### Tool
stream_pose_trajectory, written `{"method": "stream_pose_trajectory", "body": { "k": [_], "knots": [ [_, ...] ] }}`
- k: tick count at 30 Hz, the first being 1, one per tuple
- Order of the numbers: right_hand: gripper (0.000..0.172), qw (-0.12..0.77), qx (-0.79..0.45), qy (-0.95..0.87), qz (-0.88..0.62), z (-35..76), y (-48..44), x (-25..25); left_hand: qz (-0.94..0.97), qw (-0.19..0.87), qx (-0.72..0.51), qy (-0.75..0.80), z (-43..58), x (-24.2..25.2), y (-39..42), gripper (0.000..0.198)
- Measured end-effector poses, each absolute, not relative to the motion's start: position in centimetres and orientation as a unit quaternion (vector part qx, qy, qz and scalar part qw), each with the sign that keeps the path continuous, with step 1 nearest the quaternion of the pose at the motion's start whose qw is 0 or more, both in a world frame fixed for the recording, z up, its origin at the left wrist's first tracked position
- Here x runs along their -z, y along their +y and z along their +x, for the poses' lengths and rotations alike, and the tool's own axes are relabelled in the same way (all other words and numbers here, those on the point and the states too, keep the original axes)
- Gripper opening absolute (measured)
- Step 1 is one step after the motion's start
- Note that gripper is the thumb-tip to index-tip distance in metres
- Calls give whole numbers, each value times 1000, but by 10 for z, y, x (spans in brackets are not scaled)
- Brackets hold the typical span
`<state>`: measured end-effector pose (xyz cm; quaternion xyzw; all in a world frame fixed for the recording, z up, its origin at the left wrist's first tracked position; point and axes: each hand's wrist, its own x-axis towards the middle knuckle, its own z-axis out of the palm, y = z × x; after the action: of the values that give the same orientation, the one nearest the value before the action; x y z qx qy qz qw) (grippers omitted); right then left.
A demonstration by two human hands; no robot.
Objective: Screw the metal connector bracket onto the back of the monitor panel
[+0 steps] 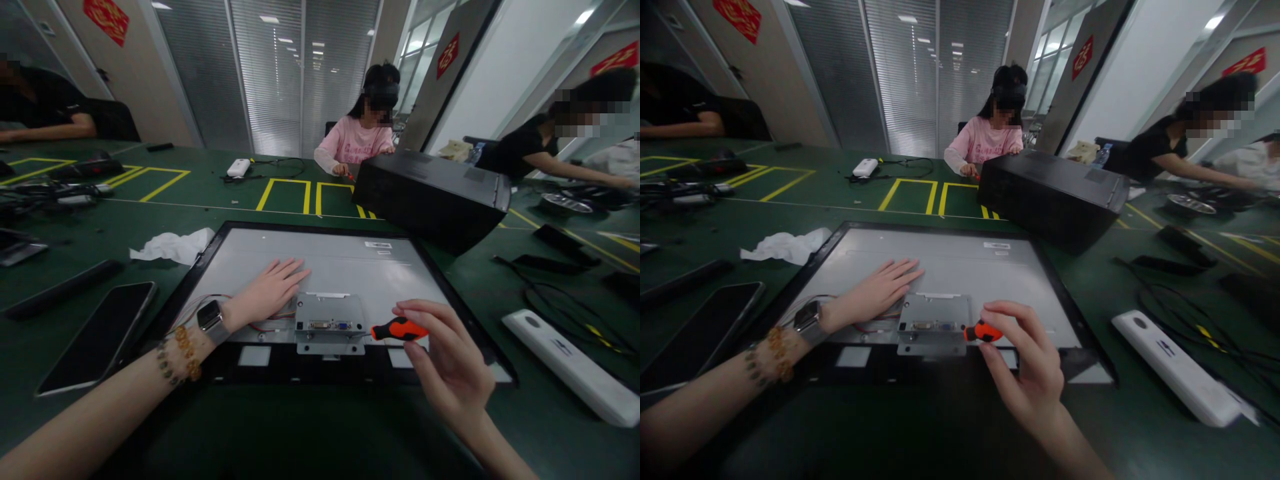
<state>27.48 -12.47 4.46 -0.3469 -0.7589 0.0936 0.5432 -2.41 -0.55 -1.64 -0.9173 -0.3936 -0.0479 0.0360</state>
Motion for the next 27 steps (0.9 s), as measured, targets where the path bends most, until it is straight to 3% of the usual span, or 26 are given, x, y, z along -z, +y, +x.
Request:
{"method": "stream_pose_trajectory", "body": {
  "k": [8, 16, 27],
  "knots": [
    [54, 573, -92, -727, -368, 272, -124, -38, -918, 34, 45, -393, -24, 16, -5, 44],
    [47, 550, -95, -753, -349, 271, -123, -46, -918, 35, 49, -391, -25, 17, -6, 43],
    [54, 548, -109, -754, -346, 271, -124, -40, -918, 31, 46, -392, -23, 14, -6, 44]
  ]
}}
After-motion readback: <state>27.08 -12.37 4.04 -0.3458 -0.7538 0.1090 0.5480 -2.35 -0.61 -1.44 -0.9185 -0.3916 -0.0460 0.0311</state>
